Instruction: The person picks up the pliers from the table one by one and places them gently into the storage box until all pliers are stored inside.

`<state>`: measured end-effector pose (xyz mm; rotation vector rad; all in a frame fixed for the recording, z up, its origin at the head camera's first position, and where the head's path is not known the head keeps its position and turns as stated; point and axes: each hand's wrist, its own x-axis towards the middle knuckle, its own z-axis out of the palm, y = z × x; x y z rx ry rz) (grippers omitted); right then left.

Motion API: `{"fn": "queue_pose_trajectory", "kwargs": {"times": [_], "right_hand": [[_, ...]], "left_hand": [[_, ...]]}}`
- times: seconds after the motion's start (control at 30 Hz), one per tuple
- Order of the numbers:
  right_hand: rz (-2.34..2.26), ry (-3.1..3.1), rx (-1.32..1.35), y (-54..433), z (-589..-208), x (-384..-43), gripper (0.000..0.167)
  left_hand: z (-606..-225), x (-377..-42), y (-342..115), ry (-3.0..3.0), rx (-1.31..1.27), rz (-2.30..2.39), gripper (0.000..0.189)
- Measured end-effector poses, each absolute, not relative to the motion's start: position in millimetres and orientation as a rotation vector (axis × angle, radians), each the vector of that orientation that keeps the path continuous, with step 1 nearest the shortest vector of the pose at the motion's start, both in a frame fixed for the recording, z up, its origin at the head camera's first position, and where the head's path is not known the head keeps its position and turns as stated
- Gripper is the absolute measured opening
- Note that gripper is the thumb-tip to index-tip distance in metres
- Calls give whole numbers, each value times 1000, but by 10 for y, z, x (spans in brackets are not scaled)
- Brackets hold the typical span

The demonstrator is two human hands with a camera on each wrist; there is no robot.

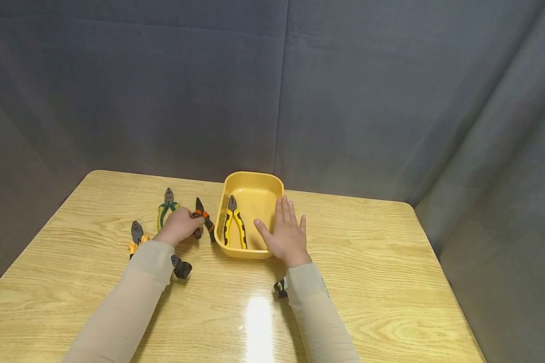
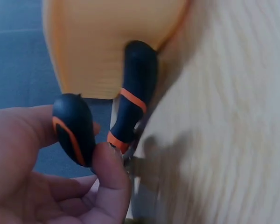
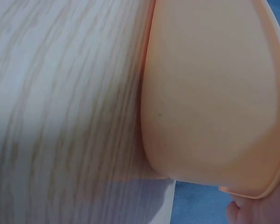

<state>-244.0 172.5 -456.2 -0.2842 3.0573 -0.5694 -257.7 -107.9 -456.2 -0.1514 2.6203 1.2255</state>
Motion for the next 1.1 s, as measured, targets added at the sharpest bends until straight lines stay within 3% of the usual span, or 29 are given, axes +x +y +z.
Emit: {"fn": "queue_pose_trajectory", "kwargs": {"times": [0.2,0.47,1.1], "right_hand": [[-588,3050,-288,1720,-4567,-2438,93],[-605,3048,-288,1711,-4544,-2418,91],[-594,3047,-286,1722,-4555,-2421,94]], "left_hand": [[-4563,-2582,-1116,2562,-178,1309,54],[-4575,-2542,-1136,2463,-251,1506,49],[-4621,-2488,-1153,2545,-264,1493,53]]}}
